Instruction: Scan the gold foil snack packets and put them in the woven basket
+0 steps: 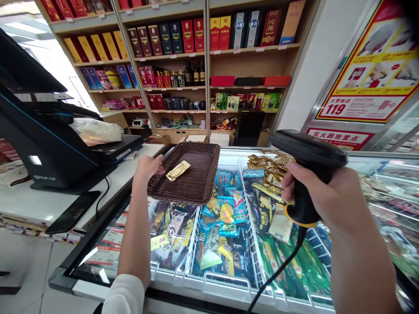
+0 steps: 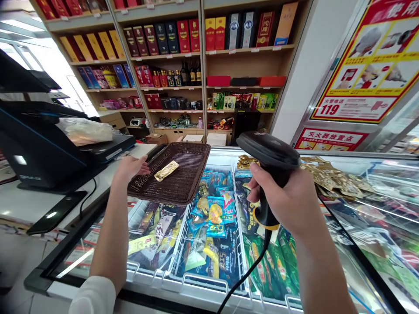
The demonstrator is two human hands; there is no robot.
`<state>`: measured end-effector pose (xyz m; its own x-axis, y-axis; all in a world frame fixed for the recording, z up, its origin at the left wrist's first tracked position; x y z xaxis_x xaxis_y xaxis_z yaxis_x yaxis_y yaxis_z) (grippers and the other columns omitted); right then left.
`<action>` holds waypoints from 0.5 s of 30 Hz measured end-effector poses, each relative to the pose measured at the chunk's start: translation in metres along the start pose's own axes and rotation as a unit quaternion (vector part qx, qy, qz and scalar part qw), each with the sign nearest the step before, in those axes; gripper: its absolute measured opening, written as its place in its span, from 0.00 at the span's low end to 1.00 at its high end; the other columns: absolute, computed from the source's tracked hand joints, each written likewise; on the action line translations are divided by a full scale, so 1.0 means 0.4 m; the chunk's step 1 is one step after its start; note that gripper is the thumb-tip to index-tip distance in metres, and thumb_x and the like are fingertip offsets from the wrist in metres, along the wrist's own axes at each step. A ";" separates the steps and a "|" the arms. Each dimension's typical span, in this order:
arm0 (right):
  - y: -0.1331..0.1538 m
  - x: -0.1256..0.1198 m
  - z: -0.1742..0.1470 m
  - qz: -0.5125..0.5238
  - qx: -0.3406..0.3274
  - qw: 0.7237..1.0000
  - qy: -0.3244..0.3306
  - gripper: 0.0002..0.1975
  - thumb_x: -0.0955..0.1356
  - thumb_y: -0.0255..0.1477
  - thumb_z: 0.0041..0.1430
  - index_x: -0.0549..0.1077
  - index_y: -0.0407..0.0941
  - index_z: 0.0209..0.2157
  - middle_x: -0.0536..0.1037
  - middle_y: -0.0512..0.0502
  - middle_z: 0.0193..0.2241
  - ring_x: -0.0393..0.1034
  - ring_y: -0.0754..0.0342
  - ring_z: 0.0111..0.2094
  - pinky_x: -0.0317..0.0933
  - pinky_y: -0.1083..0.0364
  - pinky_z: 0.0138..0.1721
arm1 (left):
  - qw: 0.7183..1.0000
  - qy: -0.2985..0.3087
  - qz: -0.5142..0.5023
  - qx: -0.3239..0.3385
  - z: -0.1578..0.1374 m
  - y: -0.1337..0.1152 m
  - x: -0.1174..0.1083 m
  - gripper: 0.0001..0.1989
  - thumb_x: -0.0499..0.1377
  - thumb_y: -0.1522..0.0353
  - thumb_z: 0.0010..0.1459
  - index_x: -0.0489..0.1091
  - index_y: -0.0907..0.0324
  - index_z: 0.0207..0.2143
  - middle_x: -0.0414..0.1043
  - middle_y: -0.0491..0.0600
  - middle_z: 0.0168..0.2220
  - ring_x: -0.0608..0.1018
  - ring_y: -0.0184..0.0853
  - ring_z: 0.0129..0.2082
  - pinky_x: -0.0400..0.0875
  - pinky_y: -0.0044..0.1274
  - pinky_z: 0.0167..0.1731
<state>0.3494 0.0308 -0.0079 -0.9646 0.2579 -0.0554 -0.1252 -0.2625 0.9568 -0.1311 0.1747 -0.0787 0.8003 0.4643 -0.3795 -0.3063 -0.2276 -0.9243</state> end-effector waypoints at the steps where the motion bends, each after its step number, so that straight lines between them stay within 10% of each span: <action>1: 0.008 -0.002 -0.005 -0.004 -0.003 1.000 -0.002 0.20 0.79 0.47 0.56 0.79 0.45 0.27 0.79 0.47 0.21 0.73 0.54 0.19 0.69 0.56 0.20 | 1.000 0.010 0.001 0.018 -0.009 -0.018 0.006 0.16 0.65 0.62 0.62 0.73 0.62 0.24 0.77 0.57 0.22 0.82 0.43 0.22 0.78 0.27 0.25; 8: 0.059 -0.040 -0.015 0.018 -0.037 0.999 -0.033 0.18 0.78 0.43 0.59 0.79 0.46 0.25 0.79 0.48 0.22 0.74 0.54 0.19 0.68 0.56 0.21 | 0.965 0.163 -0.027 0.202 -0.215 -0.192 0.155 0.19 0.67 0.56 0.58 0.80 0.63 0.40 0.84 0.59 0.38 0.85 0.40 0.29 0.75 0.23 0.25; 15: 0.095 -0.125 -0.024 0.062 -0.065 0.992 -0.093 0.16 0.79 0.40 0.58 0.78 0.43 0.27 0.80 0.48 0.22 0.74 0.55 0.18 0.70 0.57 0.20 | 0.852 0.383 0.170 0.314 -0.491 -0.181 0.713 0.12 0.61 0.65 0.65 0.80 0.58 0.30 0.81 0.50 0.29 0.82 0.37 0.30 0.71 0.24 0.33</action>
<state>0.3905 -0.0010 0.0287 -0.9166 0.3799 0.1249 -0.0492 -0.4171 0.9075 0.2208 0.1555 -0.1121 0.6380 -0.2864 -0.7148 -0.6111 0.3765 -0.6963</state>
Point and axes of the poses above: each hand's wrist, its own z-axis towards the middle knuckle, its own x-axis out of the palm, y = z × x, the point moved 7 cm from there along z, towards the middle knuckle
